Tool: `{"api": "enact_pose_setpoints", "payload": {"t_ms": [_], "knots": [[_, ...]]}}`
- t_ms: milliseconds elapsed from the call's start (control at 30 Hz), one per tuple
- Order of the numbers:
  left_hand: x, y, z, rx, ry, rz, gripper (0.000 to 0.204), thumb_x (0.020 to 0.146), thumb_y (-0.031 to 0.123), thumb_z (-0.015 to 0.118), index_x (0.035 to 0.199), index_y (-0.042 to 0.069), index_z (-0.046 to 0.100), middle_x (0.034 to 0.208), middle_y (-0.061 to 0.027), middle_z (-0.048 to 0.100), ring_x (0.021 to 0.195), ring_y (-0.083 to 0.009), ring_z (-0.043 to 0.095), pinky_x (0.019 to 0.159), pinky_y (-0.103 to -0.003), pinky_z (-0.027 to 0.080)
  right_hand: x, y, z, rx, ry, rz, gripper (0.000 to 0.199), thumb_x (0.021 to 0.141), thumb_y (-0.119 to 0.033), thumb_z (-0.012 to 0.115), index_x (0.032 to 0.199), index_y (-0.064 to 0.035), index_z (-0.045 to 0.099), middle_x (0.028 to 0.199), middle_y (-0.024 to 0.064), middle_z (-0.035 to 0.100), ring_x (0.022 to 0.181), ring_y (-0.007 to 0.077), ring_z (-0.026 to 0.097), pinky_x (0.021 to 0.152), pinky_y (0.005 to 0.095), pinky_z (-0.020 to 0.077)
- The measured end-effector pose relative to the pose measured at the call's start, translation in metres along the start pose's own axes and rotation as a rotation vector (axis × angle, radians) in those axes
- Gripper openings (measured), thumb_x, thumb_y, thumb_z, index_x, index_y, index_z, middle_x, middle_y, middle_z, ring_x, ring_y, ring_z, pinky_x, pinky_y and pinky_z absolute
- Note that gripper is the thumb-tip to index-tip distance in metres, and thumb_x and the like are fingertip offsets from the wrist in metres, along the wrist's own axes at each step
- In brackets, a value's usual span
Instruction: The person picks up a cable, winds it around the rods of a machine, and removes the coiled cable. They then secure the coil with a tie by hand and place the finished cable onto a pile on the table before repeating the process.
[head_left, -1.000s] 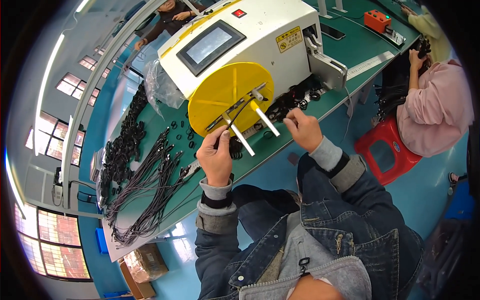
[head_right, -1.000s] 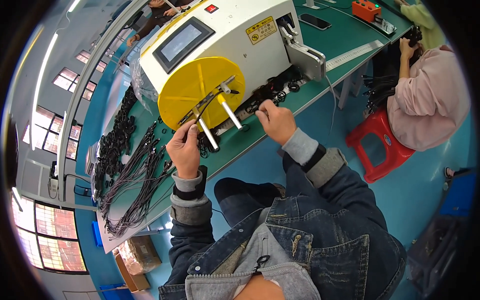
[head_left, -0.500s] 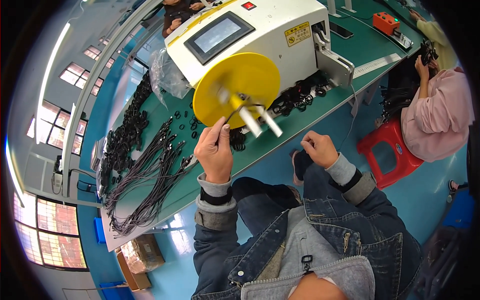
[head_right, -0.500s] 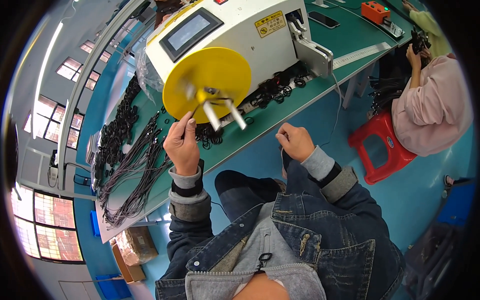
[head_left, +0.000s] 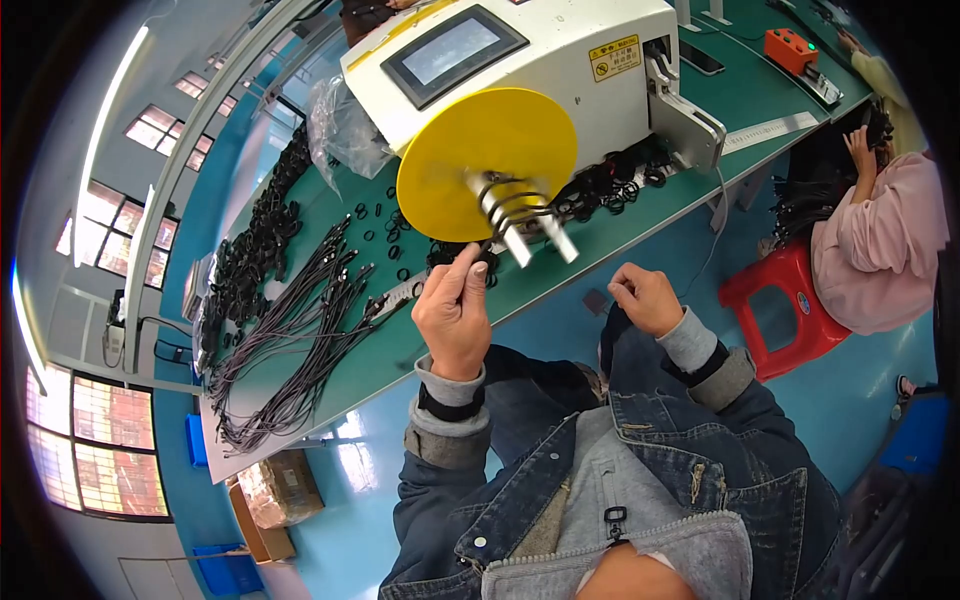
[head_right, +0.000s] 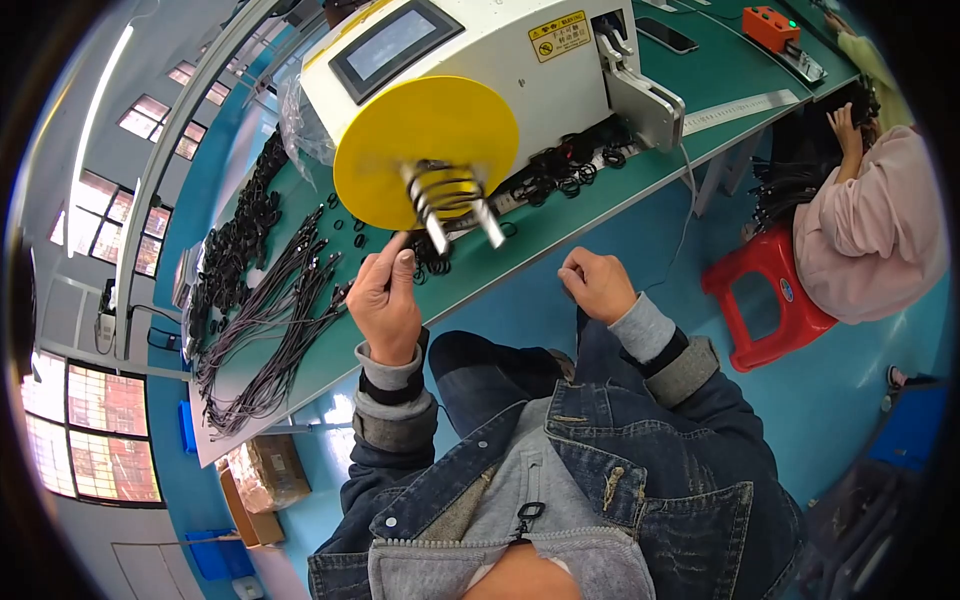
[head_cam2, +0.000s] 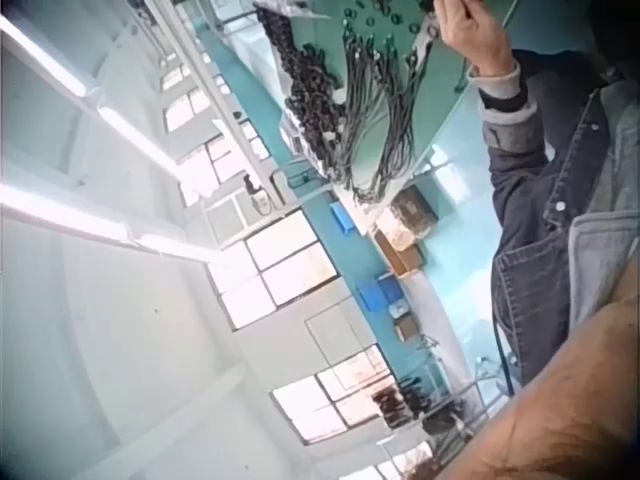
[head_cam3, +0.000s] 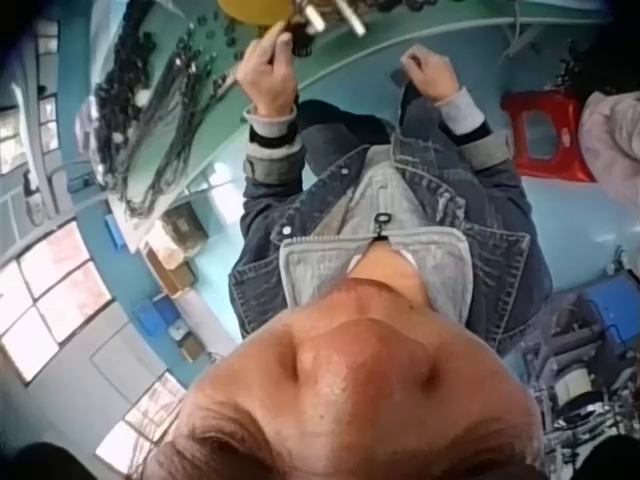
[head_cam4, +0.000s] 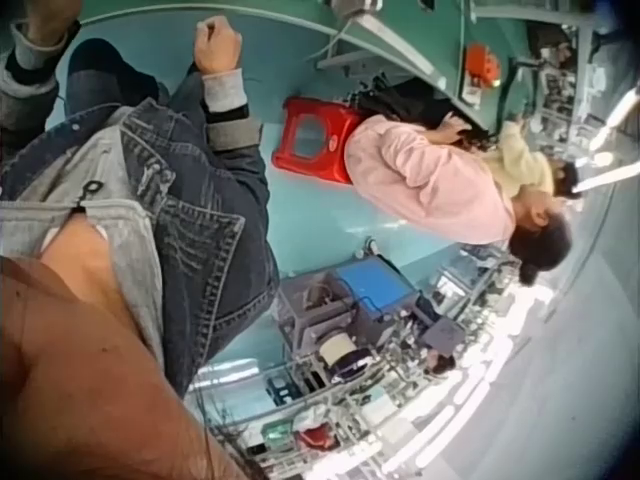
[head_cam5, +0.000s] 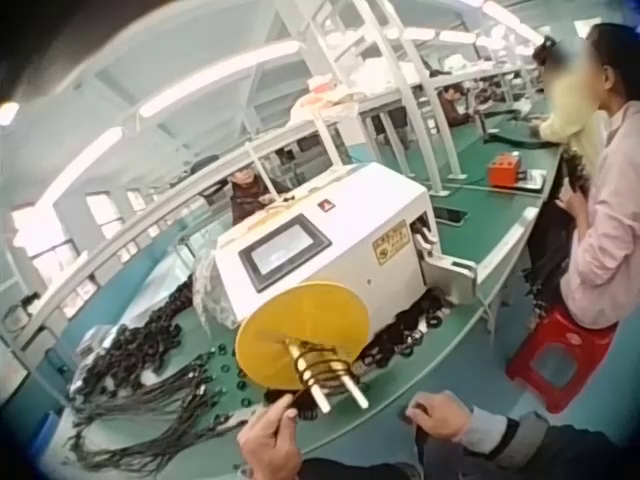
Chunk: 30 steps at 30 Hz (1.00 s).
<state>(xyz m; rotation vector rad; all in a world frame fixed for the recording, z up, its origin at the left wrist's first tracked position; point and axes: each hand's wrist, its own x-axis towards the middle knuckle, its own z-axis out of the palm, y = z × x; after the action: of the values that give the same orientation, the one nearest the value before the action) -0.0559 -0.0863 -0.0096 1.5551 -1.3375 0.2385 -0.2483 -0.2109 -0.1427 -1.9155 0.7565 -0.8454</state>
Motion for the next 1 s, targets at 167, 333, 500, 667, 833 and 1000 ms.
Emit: {"api": "enact_pose_setpoints", "payload": {"t_ms": [167,333,500,667,833,1000], "knots": [[-0.006,0.000,0.008,-0.037,0.003,-0.032,0.019,0.081,0.005,0.062,0.099,-0.001,0.063,0.066,-0.0074,0.054,0.056,-0.0118,0.049,0.052,-0.023,0.039,-0.002,-0.006,-0.002,0.035,0.018,0.020,0.011,0.077,-0.011,0.058,0.074,-0.0008,0.056,0.056,0.0105,0.056,0.049,0.0233,0.057,0.048,0.0323,0.0436],[0.011,0.011,0.023,0.069,0.005,0.184,0.021,0.079,0.003,0.062,0.099,-0.001,0.062,0.070,-0.0089,0.054,0.057,-0.0178,0.051,0.053,-0.027,0.042,0.008,-0.032,-0.011,0.049,0.014,-0.050,0.010,0.080,-0.008,0.057,0.077,0.0007,0.055,0.057,0.0078,0.055,0.049,0.0125,0.053,0.046,0.0264,0.0408],[0.024,0.026,0.037,0.292,0.028,0.358,0.021,0.076,0.004,0.064,0.096,-0.001,0.062,0.075,-0.0090,0.054,0.064,-0.0236,0.053,0.057,-0.031,0.044,0.036,-0.076,-0.017,0.095,0.173,-0.263,0.011,0.079,-0.010,0.061,0.076,-0.0004,0.055,0.056,0.0086,0.053,0.047,0.0130,0.050,0.045,0.0265,0.0394],[0.025,0.045,0.035,0.470,-0.076,0.391,0.020,0.074,0.010,0.066,0.091,0.000,0.064,0.078,-0.0089,0.053,0.072,-0.0265,0.053,0.066,-0.034,0.044,0.053,-0.100,-0.009,0.136,0.184,-0.362,0.017,0.075,-0.015,0.066,0.074,-0.0013,0.055,0.055,0.0106,0.055,0.048,0.0238,0.056,0.046,0.0311,0.0429],[0.024,0.049,0.026,0.509,-0.231,0.203,0.031,0.075,0.011,0.063,0.103,-0.002,0.058,0.087,-0.0137,0.052,0.080,-0.0301,0.051,0.073,-0.037,0.042,0.061,-0.094,-0.005,0.268,0.138,-0.233,0.026,0.071,-0.017,0.073,0.077,-0.0016,0.053,0.059,0.0060,0.056,0.050,0.0132,0.051,0.047,0.0269,0.0412],[0.032,0.036,0.020,0.453,-0.288,0.165,0.051,0.081,0.009,0.053,0.124,-0.010,0.034,0.106,-0.0254,0.043,0.097,-0.0382,0.044,0.085,-0.041,0.038,0.079,-0.087,-0.010,0.151,0.195,-0.304,0.049,0.064,-0.016,0.077,0.103,-0.0007,0.050,0.091,0.0111,0.058,0.076,0.0162,0.056,0.064,0.0267,0.0477]]}}
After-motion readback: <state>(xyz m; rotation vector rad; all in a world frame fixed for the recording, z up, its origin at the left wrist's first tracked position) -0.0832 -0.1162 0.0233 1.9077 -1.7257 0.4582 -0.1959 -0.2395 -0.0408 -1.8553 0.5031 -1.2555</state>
